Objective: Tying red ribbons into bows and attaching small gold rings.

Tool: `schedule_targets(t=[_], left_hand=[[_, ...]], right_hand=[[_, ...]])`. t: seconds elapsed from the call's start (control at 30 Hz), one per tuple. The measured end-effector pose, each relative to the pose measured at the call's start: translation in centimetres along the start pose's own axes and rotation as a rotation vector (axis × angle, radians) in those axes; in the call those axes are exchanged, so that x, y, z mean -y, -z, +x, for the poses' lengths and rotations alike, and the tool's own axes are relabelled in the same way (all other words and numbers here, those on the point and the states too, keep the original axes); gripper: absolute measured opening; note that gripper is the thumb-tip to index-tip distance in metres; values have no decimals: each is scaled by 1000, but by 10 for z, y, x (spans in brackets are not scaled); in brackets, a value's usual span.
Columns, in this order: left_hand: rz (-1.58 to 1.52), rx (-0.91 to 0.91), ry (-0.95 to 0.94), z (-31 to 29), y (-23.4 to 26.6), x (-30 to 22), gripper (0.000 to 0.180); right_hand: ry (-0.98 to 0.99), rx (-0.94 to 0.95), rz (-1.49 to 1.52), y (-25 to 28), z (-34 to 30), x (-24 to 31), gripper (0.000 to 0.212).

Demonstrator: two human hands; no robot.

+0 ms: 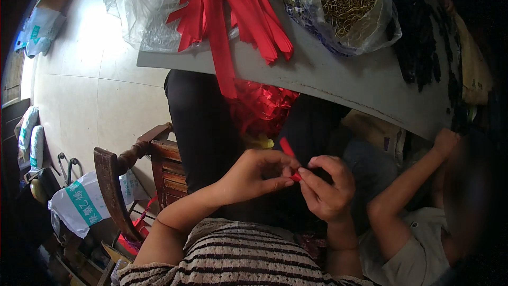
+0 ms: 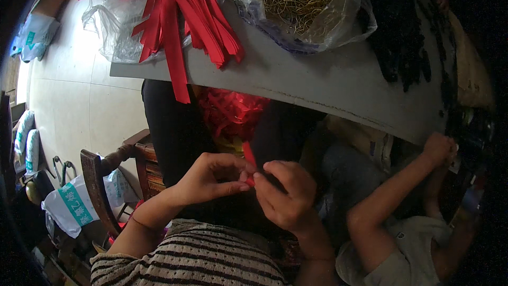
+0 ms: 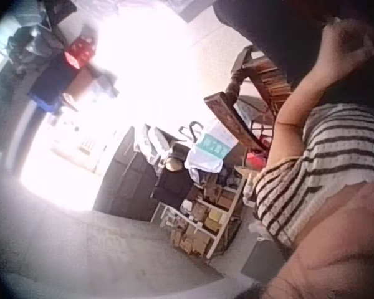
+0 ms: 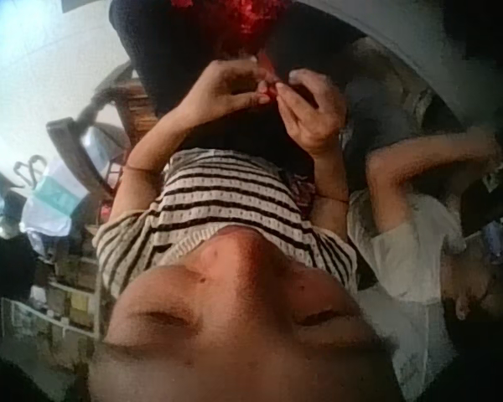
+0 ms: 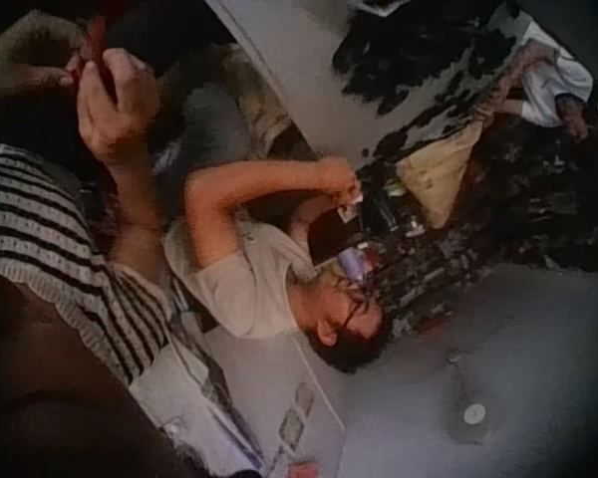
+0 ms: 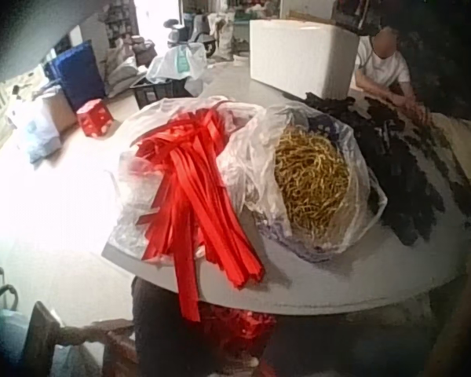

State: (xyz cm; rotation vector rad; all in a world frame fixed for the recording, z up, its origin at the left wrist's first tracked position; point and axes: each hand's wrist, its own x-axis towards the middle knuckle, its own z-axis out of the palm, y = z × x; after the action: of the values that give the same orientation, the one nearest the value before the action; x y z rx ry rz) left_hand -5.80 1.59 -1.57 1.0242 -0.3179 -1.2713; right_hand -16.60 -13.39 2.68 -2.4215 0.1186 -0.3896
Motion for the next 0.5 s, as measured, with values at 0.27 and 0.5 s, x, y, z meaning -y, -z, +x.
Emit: schedule_targets(t=[0.27,0.5], left_hand=[[535,-52,-187,1,0,-6,8],[579,-125,-231,8,0,-9,10]], right_hand=[[-274,171,430,-3,-7,-10,20],[-354,106,512,-6,3,-9,12]])
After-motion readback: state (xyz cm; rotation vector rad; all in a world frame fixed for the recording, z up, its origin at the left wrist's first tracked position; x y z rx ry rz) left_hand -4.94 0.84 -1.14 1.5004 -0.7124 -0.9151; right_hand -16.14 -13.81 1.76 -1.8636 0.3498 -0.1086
